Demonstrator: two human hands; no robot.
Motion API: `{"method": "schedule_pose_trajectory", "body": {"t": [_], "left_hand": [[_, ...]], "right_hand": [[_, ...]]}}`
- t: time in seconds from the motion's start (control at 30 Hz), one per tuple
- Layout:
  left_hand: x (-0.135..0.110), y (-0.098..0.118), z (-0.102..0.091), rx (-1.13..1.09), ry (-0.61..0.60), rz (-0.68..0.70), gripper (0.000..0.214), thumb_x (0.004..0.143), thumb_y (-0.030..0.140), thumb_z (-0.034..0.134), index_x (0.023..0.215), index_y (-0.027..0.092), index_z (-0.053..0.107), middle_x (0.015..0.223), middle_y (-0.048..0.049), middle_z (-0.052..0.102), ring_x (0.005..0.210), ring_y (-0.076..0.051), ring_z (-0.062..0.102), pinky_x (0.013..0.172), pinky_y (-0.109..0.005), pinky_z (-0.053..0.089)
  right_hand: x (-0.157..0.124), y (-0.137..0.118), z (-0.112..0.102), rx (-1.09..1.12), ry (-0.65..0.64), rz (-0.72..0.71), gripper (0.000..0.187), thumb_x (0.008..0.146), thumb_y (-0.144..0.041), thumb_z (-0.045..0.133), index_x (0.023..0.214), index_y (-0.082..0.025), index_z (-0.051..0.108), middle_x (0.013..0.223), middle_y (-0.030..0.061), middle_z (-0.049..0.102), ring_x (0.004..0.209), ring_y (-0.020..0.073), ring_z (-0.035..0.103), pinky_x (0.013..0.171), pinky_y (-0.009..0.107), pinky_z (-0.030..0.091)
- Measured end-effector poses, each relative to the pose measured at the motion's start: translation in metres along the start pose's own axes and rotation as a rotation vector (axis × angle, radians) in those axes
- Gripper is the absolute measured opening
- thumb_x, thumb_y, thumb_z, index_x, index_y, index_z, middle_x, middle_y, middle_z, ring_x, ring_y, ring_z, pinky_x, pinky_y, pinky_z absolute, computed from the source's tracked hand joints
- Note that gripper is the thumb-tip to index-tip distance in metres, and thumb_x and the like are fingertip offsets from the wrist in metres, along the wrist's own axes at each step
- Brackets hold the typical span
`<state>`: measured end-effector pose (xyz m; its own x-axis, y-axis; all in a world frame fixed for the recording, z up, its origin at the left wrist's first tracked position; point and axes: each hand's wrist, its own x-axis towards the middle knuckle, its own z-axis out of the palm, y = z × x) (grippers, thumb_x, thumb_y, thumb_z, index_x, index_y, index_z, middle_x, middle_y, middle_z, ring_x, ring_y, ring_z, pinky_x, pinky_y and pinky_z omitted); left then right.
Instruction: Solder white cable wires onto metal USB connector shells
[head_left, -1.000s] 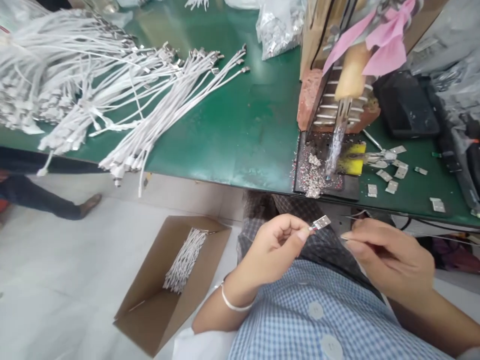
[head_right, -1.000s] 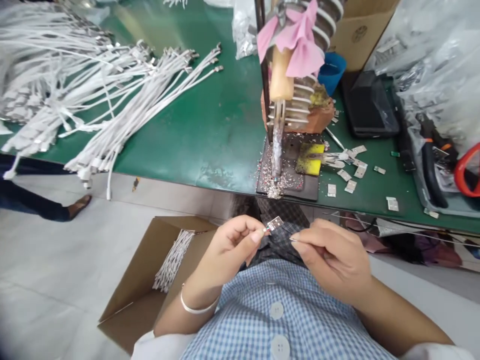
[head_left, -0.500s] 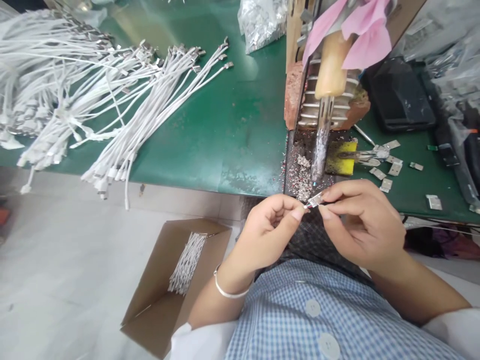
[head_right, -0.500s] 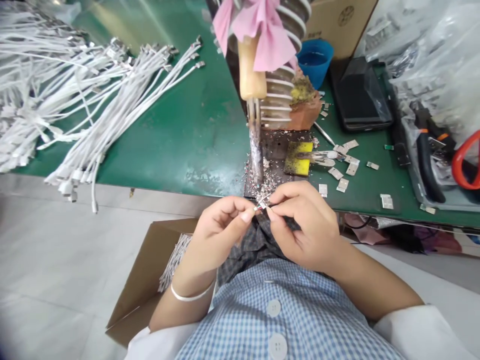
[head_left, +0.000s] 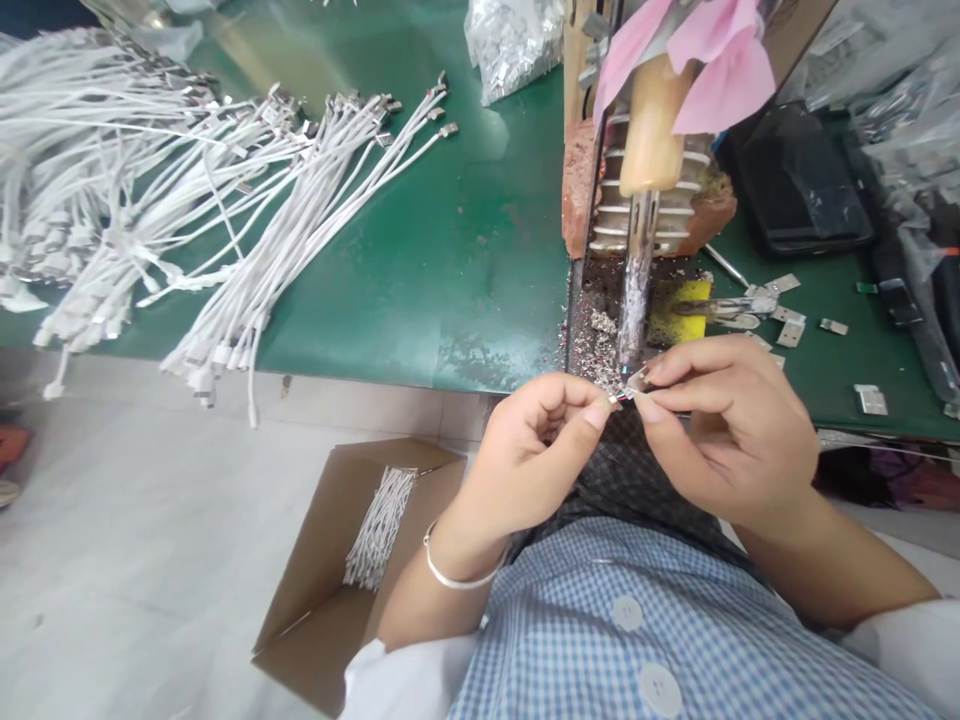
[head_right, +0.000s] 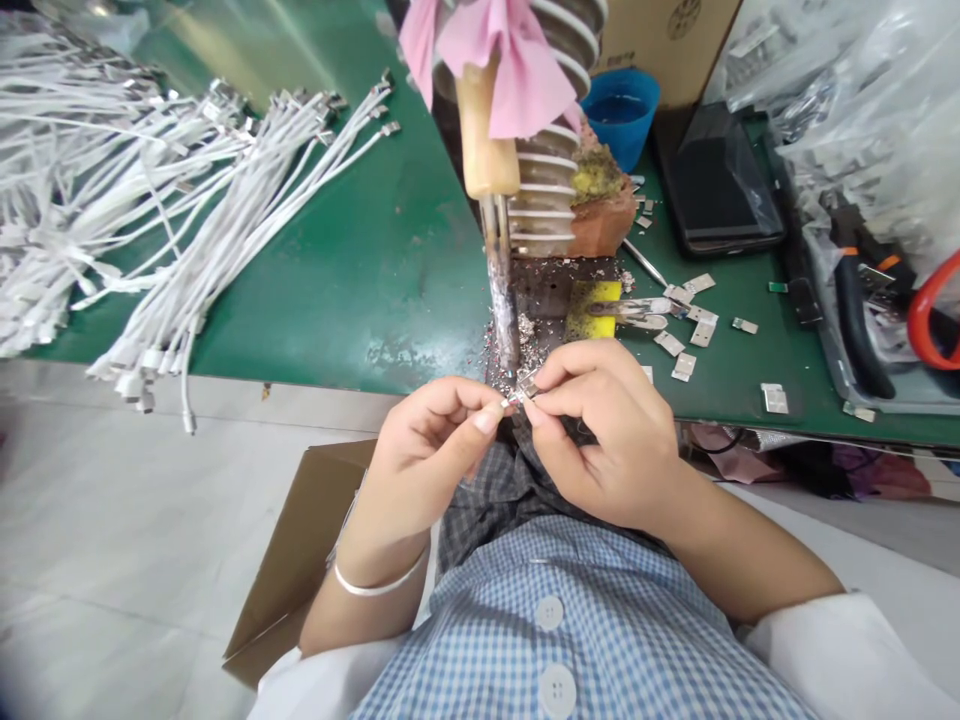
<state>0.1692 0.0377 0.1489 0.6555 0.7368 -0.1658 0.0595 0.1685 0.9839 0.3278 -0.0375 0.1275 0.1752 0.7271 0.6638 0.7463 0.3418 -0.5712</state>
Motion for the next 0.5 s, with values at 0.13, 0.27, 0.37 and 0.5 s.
{"method": "schedule_pose_trajectory", "body": {"t": [0.13, 0.27, 0.37, 0.5], "left_hand": [[0.0, -0.0003, -0.0004, 0.011, -0.005, 0.028, 0.011, 0.09, 0.025, 0.062, 0.082, 0.018, 0.063, 0.058, 0.0055, 0.047, 0.047, -0.006, 0.035, 0.044, -0.019, 0.032], [0.0002, -0.0009, -0.0008, -0.003, -0.026, 0.065, 0.01, 0.092, 0.02, 0.06, 0.082, 0.016, 0.062, 0.059, 0.0065, 0.047, 0.048, -0.005, 0.036, 0.046, -0.018, 0.033], [0.0006, -0.0005, -0.0008, -0.016, -0.035, 0.073, 0.01, 0.092, 0.018, 0.059, 0.082, 0.016, 0.062, 0.059, 0.007, 0.047, 0.048, -0.004, 0.036, 0.047, -0.017, 0.034], [0.001, 0.0026, -0.0011, 0.008, -0.033, 0.078, 0.01, 0.091, 0.016, 0.059, 0.081, 0.016, 0.061, 0.06, 0.0067, 0.048, 0.049, -0.004, 0.039, 0.046, -0.016, 0.033]], "right_hand": [[0.0022, -0.0003, 0.0001, -0.008, 0.003, -0.013, 0.02, 0.083, -0.006, 0.063, 0.088, -0.024, 0.056, 0.089, 0.0023, 0.062, 0.083, 0.0162, 0.064, 0.07, 0.032, 0.053], [0.0027, 0.0, 0.0001, 0.005, 0.008, -0.028, 0.021, 0.081, -0.004, 0.063, 0.087, -0.023, 0.056, 0.088, 0.0032, 0.062, 0.081, 0.0162, 0.064, 0.069, 0.032, 0.052], [0.002, 0.0003, 0.0004, 0.008, 0.008, -0.03, 0.021, 0.081, -0.005, 0.064, 0.087, -0.023, 0.057, 0.089, 0.0026, 0.062, 0.081, 0.0164, 0.064, 0.068, 0.033, 0.052], [0.0013, -0.0008, 0.0003, 0.008, -0.003, -0.006, 0.021, 0.082, -0.006, 0.063, 0.087, -0.025, 0.056, 0.09, 0.0022, 0.062, 0.082, 0.0173, 0.064, 0.069, 0.035, 0.052]]}}
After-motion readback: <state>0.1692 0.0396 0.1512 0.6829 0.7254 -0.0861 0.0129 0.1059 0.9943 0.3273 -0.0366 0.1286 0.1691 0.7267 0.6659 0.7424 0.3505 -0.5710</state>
